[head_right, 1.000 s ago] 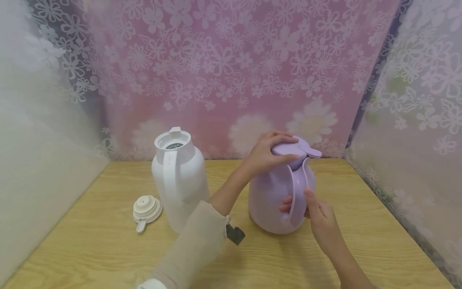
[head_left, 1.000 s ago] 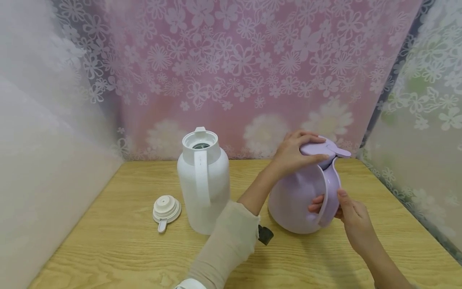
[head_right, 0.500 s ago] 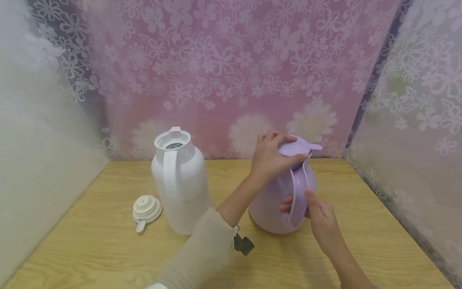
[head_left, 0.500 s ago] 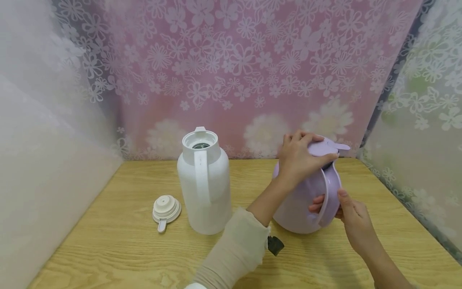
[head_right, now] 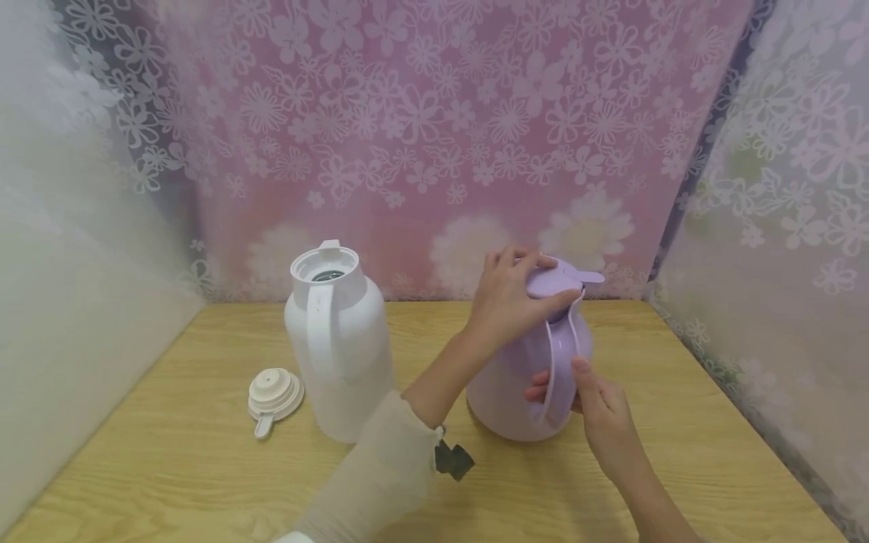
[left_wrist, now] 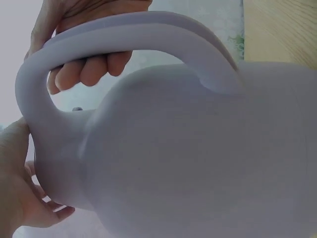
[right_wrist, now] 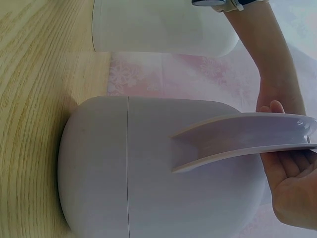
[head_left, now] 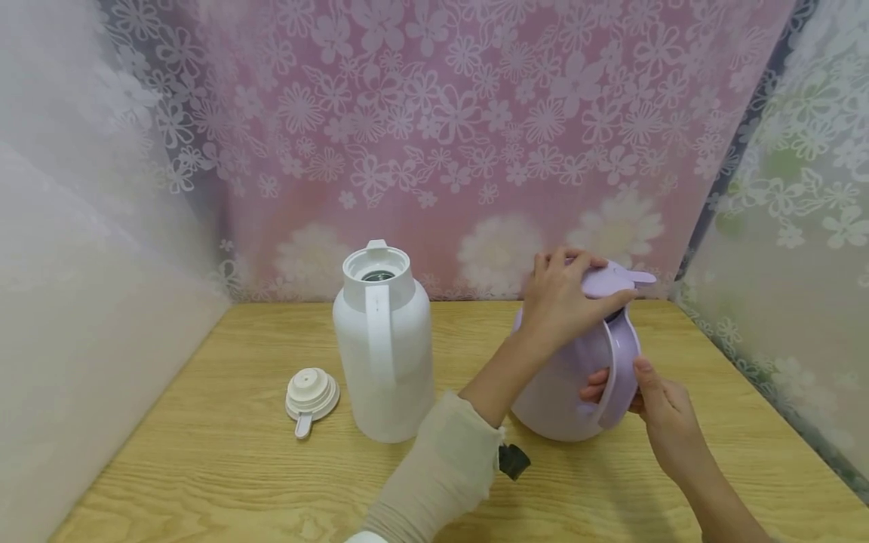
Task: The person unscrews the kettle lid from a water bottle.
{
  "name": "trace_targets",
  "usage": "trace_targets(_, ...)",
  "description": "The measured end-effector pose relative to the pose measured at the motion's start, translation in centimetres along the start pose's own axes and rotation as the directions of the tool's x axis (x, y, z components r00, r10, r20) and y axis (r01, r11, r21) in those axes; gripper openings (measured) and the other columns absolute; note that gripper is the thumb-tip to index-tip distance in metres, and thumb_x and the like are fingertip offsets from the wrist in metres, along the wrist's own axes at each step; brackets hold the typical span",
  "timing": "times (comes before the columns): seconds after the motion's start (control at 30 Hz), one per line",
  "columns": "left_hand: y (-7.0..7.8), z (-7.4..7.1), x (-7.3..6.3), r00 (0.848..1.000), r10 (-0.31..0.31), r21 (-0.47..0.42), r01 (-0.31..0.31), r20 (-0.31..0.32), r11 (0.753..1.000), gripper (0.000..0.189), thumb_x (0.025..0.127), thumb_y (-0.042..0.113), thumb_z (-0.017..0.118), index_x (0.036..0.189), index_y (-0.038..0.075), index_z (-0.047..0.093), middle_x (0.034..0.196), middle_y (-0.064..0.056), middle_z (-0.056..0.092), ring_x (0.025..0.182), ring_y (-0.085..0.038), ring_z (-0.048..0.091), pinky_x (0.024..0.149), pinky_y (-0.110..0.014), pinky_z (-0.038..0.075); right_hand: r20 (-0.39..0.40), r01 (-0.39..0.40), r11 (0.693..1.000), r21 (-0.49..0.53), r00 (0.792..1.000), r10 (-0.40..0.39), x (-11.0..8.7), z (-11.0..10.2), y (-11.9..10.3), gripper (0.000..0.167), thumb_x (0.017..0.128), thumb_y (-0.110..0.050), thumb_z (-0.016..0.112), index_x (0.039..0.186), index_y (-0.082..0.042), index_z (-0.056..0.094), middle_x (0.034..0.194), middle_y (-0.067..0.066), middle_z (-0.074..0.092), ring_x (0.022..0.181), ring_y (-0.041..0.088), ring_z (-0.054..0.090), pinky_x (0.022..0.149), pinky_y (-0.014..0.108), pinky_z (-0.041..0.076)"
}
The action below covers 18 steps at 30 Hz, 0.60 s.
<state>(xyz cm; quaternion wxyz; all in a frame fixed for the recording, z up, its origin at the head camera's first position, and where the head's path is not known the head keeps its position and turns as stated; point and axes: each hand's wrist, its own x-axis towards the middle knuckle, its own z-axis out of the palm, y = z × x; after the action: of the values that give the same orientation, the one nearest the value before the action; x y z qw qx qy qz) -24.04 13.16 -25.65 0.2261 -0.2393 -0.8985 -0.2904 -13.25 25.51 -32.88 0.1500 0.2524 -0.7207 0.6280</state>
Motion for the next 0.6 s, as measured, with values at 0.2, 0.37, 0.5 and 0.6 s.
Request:
trace_targets(0.2,-2.5,-0.2,0.8,0.962,0.27,-0.236,-0.254,0.04,0.938,0.04,0.086,0.04,0.061,0.123,0.025,0.058,0.134,0.009,0.043,0.125,-0.003,0.03,0.097,-0.019,0.026,-0.009,-0.011,1.0,-0.02,1.0,0.011,-0.1,0.1,0.0,0.051,0.103,-0.013,0.016,0.097,0.011,0.061,0.087,0.012,0.068,0.083,0.018,0.065,0.07,0.024,0.05)
trace_targets(0.37,-4.1,0.0,1.4,0.919,0.383,-0.474,-0.298,0.091,0.829,0.034,0.088,0.026,0.063,0.12,0.017,0.06,0.132,0.008,0.048,0.125,0.006,0.025,0.099,-0.013,0.019,-0.019,-0.019,0.999,-0.043,1.0,0.019,-0.1,0.1,-0.1,0.051,0.103,-0.013,0.017,0.096,0.011,0.062,0.086,0.012,0.068,0.083,0.017,0.065,0.07,0.024,0.05)
trace_targets(0.5,-4.4,0.2,1.4,0.924,0.373,-0.52,-0.281,0.079,0.807,0.033,0.086,0.027,0.065,0.118,0.018,0.062,0.129,0.01,0.05,0.124,0.006,0.026,0.098,-0.014,0.02,-0.02,-0.018,0.999,-0.03,1.0,0.018,0.0,0.1,0.0,0.051,0.103,-0.013,0.017,0.096,0.011,0.062,0.085,0.011,0.069,0.083,0.017,0.065,0.07,0.024,0.05)
trace_targets(0.6,-4.4,0.2,1.5,0.929,0.362,-0.529,-0.269,0.077,0.804,0.033,0.085,0.029,0.066,0.117,0.019,0.063,0.128,0.013,0.05,0.121,0.009,0.026,0.097,-0.014,0.022,-0.019,-0.014,1.0,-0.025,1.0,0.014,0.0,0.1,-0.1,0.051,0.103,-0.013,0.017,0.096,0.011,0.062,0.085,0.011,0.069,0.083,0.017,0.065,0.07,0.023,0.05)
